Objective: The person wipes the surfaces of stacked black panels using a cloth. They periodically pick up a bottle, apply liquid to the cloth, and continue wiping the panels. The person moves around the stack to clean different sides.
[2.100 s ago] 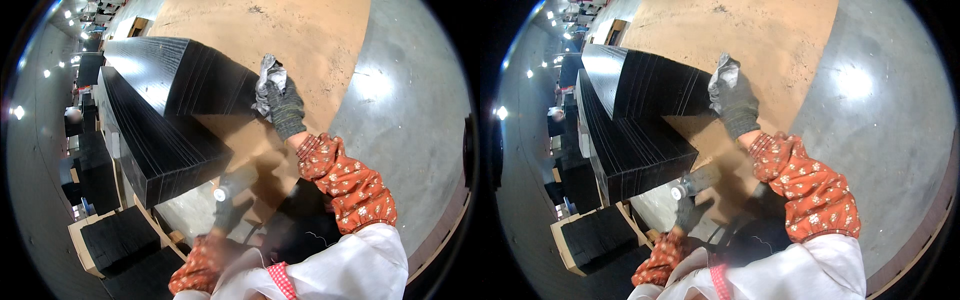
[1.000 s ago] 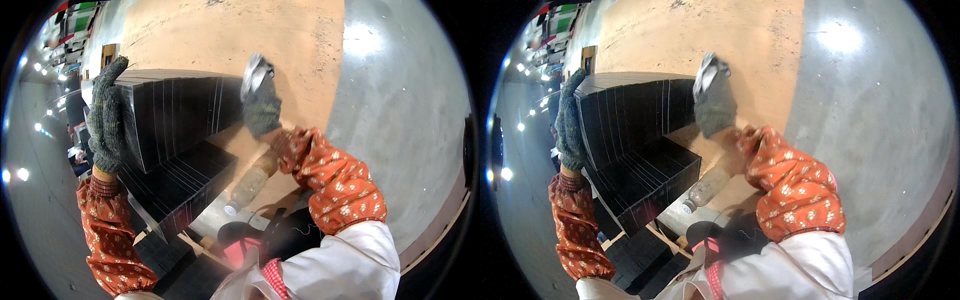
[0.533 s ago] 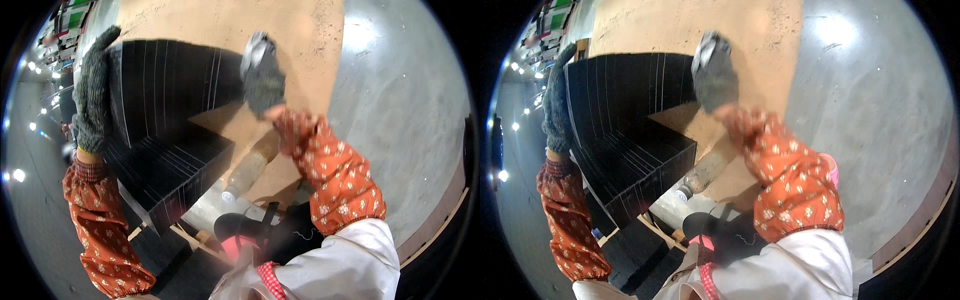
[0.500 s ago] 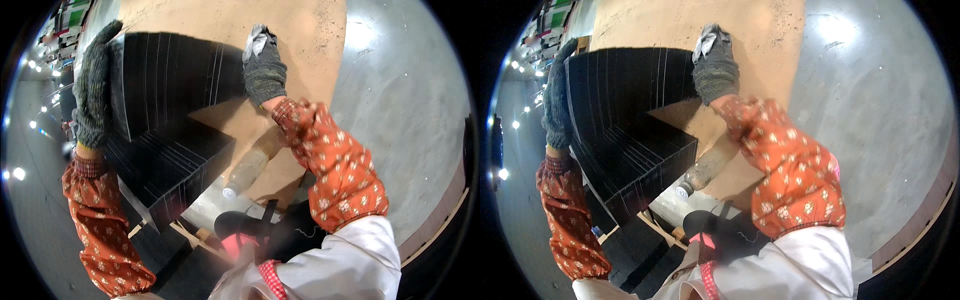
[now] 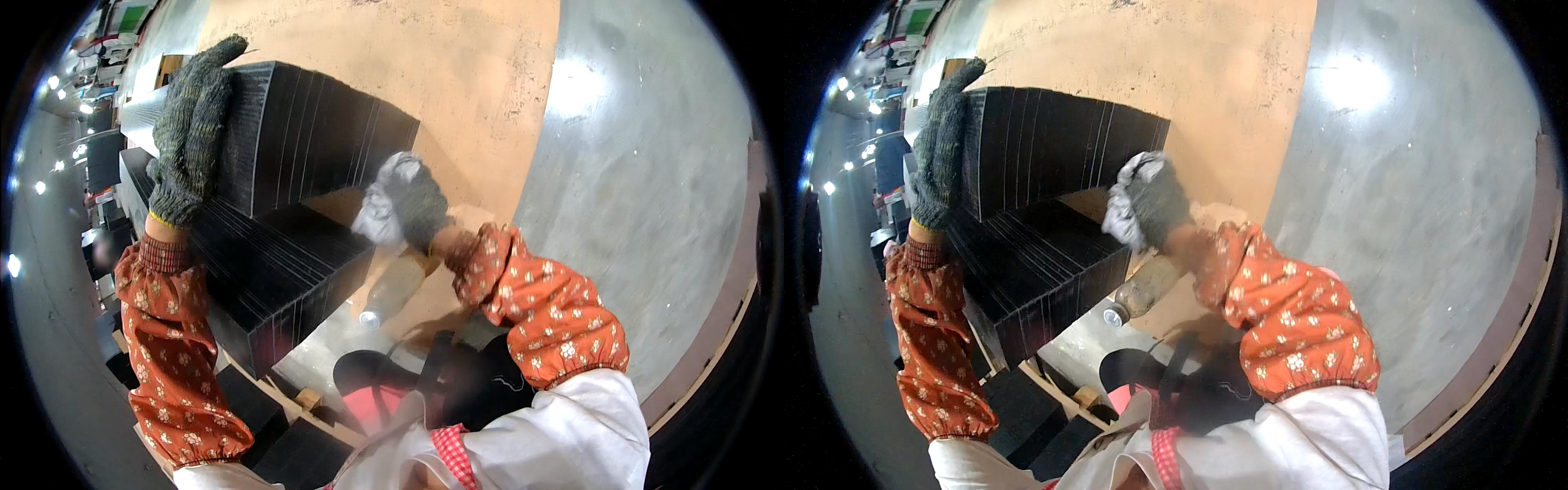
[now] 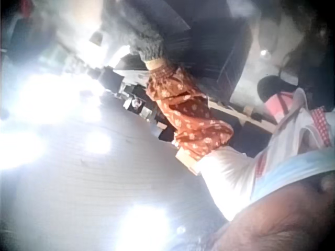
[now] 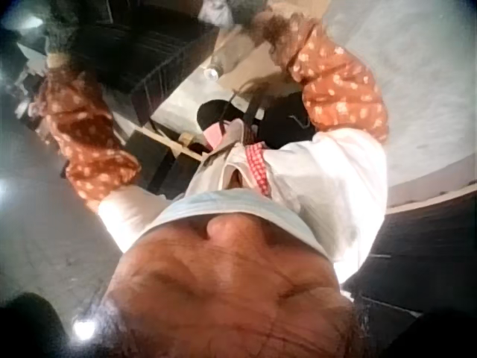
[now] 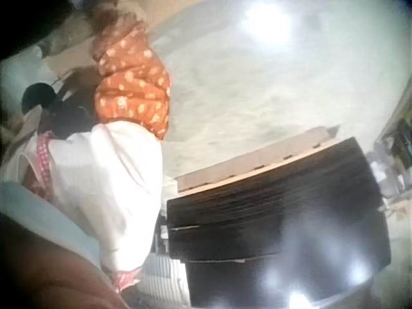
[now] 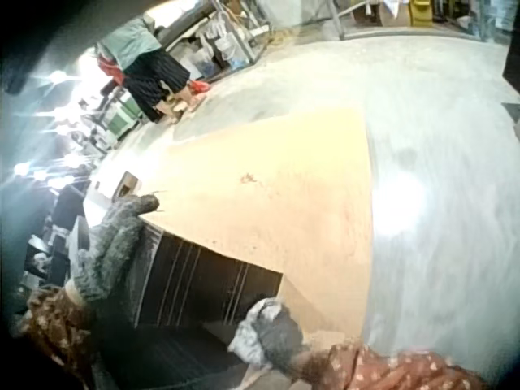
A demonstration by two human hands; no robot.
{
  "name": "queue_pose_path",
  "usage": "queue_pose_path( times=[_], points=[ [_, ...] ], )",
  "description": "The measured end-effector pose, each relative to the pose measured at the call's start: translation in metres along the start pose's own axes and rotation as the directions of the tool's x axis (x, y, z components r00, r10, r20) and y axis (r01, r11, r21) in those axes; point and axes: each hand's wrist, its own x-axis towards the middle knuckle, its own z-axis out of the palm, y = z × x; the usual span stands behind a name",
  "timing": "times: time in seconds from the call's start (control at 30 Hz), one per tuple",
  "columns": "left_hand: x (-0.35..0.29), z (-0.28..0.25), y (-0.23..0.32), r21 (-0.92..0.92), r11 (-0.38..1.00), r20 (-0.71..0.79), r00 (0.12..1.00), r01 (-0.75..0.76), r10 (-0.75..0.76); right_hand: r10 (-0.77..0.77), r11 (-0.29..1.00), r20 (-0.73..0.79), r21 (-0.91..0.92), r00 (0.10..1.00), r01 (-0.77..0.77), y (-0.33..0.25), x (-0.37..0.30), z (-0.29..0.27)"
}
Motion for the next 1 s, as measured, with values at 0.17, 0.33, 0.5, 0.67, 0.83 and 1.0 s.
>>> queue_pose_path(
  times=[0.17, 0.33, 0.5, 0.67, 0.83, 1.0],
  points=[
    [-0.010, -0.008, -0.004, 0.012, 1.000, 0.009, 1.000, 0.020, -0.020, -0.066, 0.950, 0.031, -0.305, 0.997, 0.072, -0.019, -0.026, -0.005],
    [-0.009, 0.001, -0.002, 0.029, 1.000, -0.001, 1.000, -0.007, 0.007, -0.040, 0.915, 0.028, -0.399, 0.999, 0.048, -0.010, -0.006, -0.011],
    [-0.009, -0.004, -0.010, 0.020, 1.000, -0.013, 1.000, 0.004, -0.004, -0.479, 0.745, 0.255, -0.387, 0.840, 0.543, -0.025, -0.007, -0.019],
    [-0.007, -0.002, -0.006, 0.025, 1.000, -0.015, 1.000, 0.013, -0.013, -0.102, 0.925, 0.109, -0.354, 0.989, 0.135, 0.001, 0.005, -0.020],
    [-0.009, 0.000, -0.008, -0.024, 0.999, -0.020, 0.999, 0.038, -0.038, -0.314, 0.781, 0.289, -0.462, 0.904, 0.419, 0.020, 0.005, -0.012],
    [-0.017, -0.008, -0.010, -0.005, 0.998, -0.015, 0.998, 0.062, -0.062, -0.263, 0.804, 0.353, -0.435, 0.898, 0.406, 0.026, 0.014, -0.015]
  ],
)
